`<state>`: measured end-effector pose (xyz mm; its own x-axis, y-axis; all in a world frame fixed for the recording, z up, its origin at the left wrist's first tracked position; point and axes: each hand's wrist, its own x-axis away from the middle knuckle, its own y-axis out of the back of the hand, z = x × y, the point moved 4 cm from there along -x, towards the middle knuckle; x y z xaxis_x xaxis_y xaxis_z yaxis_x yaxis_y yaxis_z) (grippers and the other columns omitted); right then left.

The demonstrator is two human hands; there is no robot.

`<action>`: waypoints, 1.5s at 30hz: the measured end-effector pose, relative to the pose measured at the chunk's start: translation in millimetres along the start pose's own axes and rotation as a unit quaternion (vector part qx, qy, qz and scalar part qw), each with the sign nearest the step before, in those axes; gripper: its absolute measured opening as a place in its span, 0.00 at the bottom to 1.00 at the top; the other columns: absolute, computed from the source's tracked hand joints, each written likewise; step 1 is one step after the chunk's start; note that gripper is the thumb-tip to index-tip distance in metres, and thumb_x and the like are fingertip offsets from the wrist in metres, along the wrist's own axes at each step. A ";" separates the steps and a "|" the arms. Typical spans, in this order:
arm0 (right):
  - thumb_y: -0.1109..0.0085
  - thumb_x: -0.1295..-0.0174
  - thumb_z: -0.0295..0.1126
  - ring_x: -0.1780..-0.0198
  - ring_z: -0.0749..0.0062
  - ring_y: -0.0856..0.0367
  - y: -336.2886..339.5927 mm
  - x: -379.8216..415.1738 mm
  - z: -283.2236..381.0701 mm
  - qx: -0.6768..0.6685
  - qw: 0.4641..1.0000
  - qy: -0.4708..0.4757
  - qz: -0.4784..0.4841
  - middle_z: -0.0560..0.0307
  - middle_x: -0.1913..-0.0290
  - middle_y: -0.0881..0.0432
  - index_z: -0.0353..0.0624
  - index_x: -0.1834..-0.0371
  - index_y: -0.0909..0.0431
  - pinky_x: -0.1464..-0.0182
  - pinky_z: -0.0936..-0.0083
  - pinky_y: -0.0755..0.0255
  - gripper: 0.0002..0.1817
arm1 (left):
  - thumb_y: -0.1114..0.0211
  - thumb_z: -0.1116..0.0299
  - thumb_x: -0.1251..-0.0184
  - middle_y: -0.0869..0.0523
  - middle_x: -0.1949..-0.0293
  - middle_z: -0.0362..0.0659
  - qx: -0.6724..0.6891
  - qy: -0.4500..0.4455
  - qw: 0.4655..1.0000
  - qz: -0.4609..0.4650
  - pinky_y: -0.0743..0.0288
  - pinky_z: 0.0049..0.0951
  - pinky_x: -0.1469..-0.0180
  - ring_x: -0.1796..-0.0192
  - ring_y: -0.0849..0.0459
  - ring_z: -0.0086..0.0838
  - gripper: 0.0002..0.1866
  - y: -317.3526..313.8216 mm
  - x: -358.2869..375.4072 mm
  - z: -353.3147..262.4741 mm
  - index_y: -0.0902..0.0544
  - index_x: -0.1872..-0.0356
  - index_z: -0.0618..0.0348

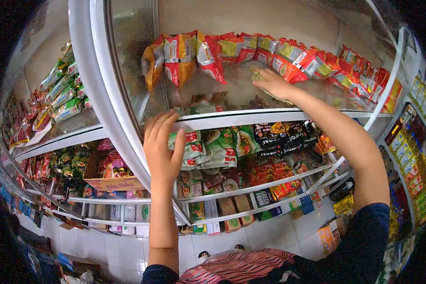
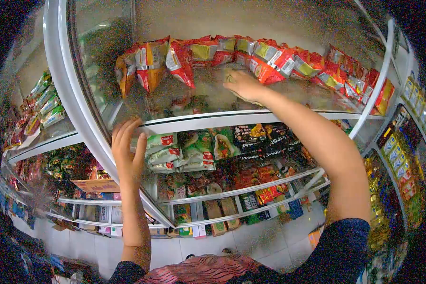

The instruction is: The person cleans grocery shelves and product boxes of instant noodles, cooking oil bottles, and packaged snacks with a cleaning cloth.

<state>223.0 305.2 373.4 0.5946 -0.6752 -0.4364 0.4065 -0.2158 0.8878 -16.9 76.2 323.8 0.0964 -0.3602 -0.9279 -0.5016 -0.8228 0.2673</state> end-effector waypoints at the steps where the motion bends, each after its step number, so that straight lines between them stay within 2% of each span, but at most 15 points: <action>1: 0.55 0.45 0.51 0.44 0.48 0.37 -0.3 -4.0 0.2 -0.001 1.000 0.004 0.000 0.37 0.46 0.35 0.38 0.41 0.42 0.43 0.66 0.43 0.34 | 0.41 0.71 0.49 0.22 0.57 0.49 -0.003 0.001 1.000 -0.002 0.38 0.36 0.47 0.52 0.28 0.41 0.13 -1.2 -2.2 -0.9 0.23 0.61 0.64; 5: 0.57 0.43 0.48 0.41 0.52 0.40 -5.4 -22.3 -4.7 0.100 0.992 -0.010 0.076 0.40 0.42 0.38 0.36 0.43 0.40 0.42 0.66 0.44 0.31 | 0.41 0.64 0.49 0.21 0.60 0.43 -0.038 -0.031 0.999 -0.013 0.36 0.36 0.52 0.56 0.25 0.36 0.12 -15.8 -14.5 -6.3 0.22 0.64 0.58; 9: 0.60 0.42 0.45 0.38 0.53 0.44 -8.3 -40.6 -16.4 0.068 0.998 0.006 0.013 0.44 0.38 0.44 0.40 0.44 0.37 0.40 0.66 0.46 0.26 | 0.43 0.59 0.48 0.20 0.63 0.40 -0.156 -0.113 0.980 -0.054 0.37 0.32 0.56 0.60 0.24 0.30 0.13 -38.1 -11.5 -8.1 0.21 0.65 0.54; 11: 0.57 0.43 0.43 0.37 0.53 0.45 -8.1 -42.8 -21.0 0.047 0.989 -0.087 0.109 0.39 0.40 0.41 0.39 0.39 0.45 0.37 0.69 0.51 0.30 | 0.44 0.57 0.48 0.20 0.64 0.38 -0.161 -0.131 0.976 -0.063 0.38 0.31 0.58 0.61 0.24 0.28 0.14 -40.1 -10.4 -2.8 0.21 0.65 0.53; 13: 0.56 0.44 0.42 0.38 0.53 0.44 -19.2 -53.8 -37.2 0.092 0.993 0.001 0.069 0.39 0.40 0.39 0.39 0.39 0.43 0.38 0.70 0.51 0.30 | 0.45 0.56 0.48 0.20 0.64 0.37 -0.162 -0.147 0.971 -0.092 0.38 0.31 0.60 0.62 0.24 0.26 0.14 -41.4 -8.5 -2.7 0.21 0.65 0.52; 15: 0.55 0.44 0.42 0.39 0.53 0.42 -20.1 -61.6 -48.7 -0.010 0.995 -0.088 0.041 0.39 0.41 0.38 0.39 0.40 0.43 0.38 0.70 0.49 0.30 | 0.46 0.56 0.48 0.20 0.65 0.37 -0.164 -0.152 0.969 -0.105 0.38 0.30 0.61 0.63 0.24 0.26 0.14 -45.8 -7.9 0.0 0.21 0.66 0.51; 20: 0.53 0.45 0.42 0.39 0.55 0.41 -30.6 -90.7 -83.4 0.020 0.993 -0.114 0.000 0.40 0.41 0.38 0.41 0.41 0.40 0.40 0.70 0.47 0.29 | 0.46 0.57 0.49 0.20 0.68 0.36 -0.172 -0.160 0.961 -0.148 0.37 0.28 0.62 0.65 0.24 0.24 0.12 -47.6 -7.8 0.7 0.19 0.70 0.50; 25: 0.55 0.44 0.46 0.41 0.46 0.39 -44.5 -115.2 -117.4 0.215 0.970 -0.102 0.048 0.39 0.42 0.38 0.41 0.43 0.38 0.41 0.60 0.44 0.28 | 0.48 0.57 0.48 0.19 0.68 0.32 -0.198 -0.152 0.954 -0.166 0.40 0.28 0.58 0.66 0.25 0.22 0.11 -50.9 -5.8 1.2 0.18 0.71 0.45; 27: 0.58 0.43 0.47 0.41 0.46 0.40 -41.2 -117.1 -111.1 0.166 0.968 -0.186 0.022 0.38 0.42 0.39 0.46 0.43 0.36 0.41 0.58 0.44 0.26 | 0.48 0.57 0.48 0.19 0.68 0.31 -0.200 -0.150 0.954 -0.166 0.40 0.28 0.58 0.66 0.25 0.22 0.11 -52.2 -5.3 1.9 0.18 0.72 0.45; 29: 0.59 0.44 0.50 0.40 0.47 0.41 -54.4 -135.5 -137.5 0.297 0.948 -0.073 0.084 0.37 0.43 0.38 0.48 0.43 0.36 0.41 0.58 0.44 0.27 | 0.48 0.57 0.48 0.19 0.68 0.31 -0.188 -0.141 0.957 -0.170 0.40 0.28 0.57 0.66 0.25 0.22 0.11 -52.2 -5.0 1.7 0.19 0.72 0.45; 30: 0.59 0.44 0.50 0.40 0.47 0.41 -54.9 -137.7 -132.0 0.294 0.949 -0.070 0.086 0.37 0.43 0.38 0.48 0.43 0.36 0.41 0.58 0.44 0.27 | 0.47 0.57 0.50 0.19 0.68 0.31 -0.183 -0.146 0.956 -0.176 0.39 0.28 0.58 0.66 0.25 0.22 0.11 -52.5 -5.1 2.4 0.19 0.72 0.44; 32: 0.59 0.44 0.52 0.39 0.49 0.41 -42.4 -134.5 -119.2 0.197 0.952 -0.228 0.061 0.39 0.43 0.38 0.47 0.42 0.38 0.41 0.58 0.44 0.29 | 0.47 0.57 0.50 0.19 0.68 0.31 -0.190 -0.148 0.954 -0.179 0.38 0.28 0.58 0.66 0.25 0.21 0.10 -53.3 -5.1 2.6 0.19 0.72 0.44; 38: 0.58 0.44 0.48 0.43 0.52 0.35 -33.8 -119.9 -84.5 0.171 0.966 -0.189 -0.050 0.41 0.48 0.30 0.37 0.52 0.29 0.44 0.61 0.40 0.27 | 0.44 0.58 0.52 0.19 0.68 0.32 -0.185 -0.162 0.952 -0.180 0.38 0.28 0.61 0.67 0.25 0.22 0.09 -49.0 -8.0 0.0 0.20 0.71 0.46; 41: 0.59 0.43 0.47 0.40 0.53 0.38 -35.8 -119.3 -74.4 0.209 0.974 -0.076 0.039 0.42 0.46 0.31 0.38 0.50 0.30 0.40 0.62 0.45 0.26 | 0.43 0.59 0.52 0.21 0.68 0.35 -0.172 -0.179 0.952 -0.179 0.35 0.28 0.65 0.67 0.24 0.24 0.10 -47.9 -7.9 0.2 0.22 0.70 0.50; 45: 0.61 0.42 0.46 0.38 0.54 0.42 -42.8 -104.0 -67.7 0.072 0.987 -0.140 0.038 0.43 0.43 0.35 0.39 0.48 0.31 0.37 0.63 0.51 0.25 | 0.42 0.60 0.52 0.21 0.67 0.35 -0.166 -0.161 0.961 -0.154 0.36 0.28 0.61 0.65 0.25 0.24 0.10 -44.6 -8.0 -2.8 0.22 0.70 0.51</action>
<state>190.7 432.4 370.9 0.3972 -0.8572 -0.3279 0.2523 -0.2416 0.9370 7.1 114.6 320.0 -0.1024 0.0336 -0.9942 -0.1853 -0.9826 -0.0141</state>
